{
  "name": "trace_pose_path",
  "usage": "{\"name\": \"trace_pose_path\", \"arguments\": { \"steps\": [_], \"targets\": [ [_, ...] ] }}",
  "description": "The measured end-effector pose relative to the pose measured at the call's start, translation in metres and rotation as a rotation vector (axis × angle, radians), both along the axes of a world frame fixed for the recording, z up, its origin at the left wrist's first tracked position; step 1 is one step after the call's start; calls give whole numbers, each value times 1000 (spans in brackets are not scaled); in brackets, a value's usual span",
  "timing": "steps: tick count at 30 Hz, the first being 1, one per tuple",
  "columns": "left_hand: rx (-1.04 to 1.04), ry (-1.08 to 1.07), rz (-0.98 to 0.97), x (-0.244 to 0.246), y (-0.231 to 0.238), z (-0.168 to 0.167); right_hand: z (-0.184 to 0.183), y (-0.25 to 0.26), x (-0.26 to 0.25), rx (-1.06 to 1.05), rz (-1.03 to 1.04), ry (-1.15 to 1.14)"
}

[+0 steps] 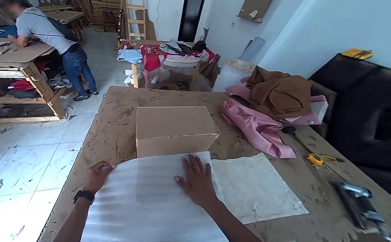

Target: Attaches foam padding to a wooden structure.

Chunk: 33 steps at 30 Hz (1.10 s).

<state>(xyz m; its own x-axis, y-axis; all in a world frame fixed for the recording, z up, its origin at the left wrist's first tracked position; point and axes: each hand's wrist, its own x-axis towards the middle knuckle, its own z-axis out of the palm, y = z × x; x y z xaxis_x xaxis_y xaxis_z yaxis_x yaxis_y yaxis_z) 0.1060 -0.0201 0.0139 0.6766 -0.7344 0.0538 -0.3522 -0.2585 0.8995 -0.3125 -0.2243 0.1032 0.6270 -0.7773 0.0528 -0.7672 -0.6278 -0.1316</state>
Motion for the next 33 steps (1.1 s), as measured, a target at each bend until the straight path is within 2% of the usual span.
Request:
{"name": "trace_pose_path", "arguments": {
  "steps": [7,12,15,18,20,21,23,25,29,31,33],
  "targets": [
    [98,-57,46,4,6,-10,-8,-15,-14,3,-6,-117],
    [111,-91,50,9,16,-29,-9,-16,-19,-4,-59,-70],
    [120,-276,82,-5,14,-3,-10,-14,-17,11,-60,-30],
    [-46,-497,100,-57,-2,74,-7,-17,-19,21,-83,-30],
    [-189,-558,-67,-120,-17,117,-7,-16,-23,31,-96,-36],
    [-217,-560,-197,-155,-29,127,-6,-16,-26,40,-97,-28],
    [-120,-585,-455,-215,-61,129,-4,-18,-29,51,-86,-21],
    [58,-648,-634,-254,-93,113,-4,-18,-28,60,-70,-39],
    [288,-833,-700,-286,-127,88,-3,-22,-37,142,-18,-184],
    [299,-909,-693,-288,-129,84,-1,-33,-57,291,6,-384],
    [303,-966,-693,-285,-131,79,0,-55,-99,377,-34,-646]
  ]
}}
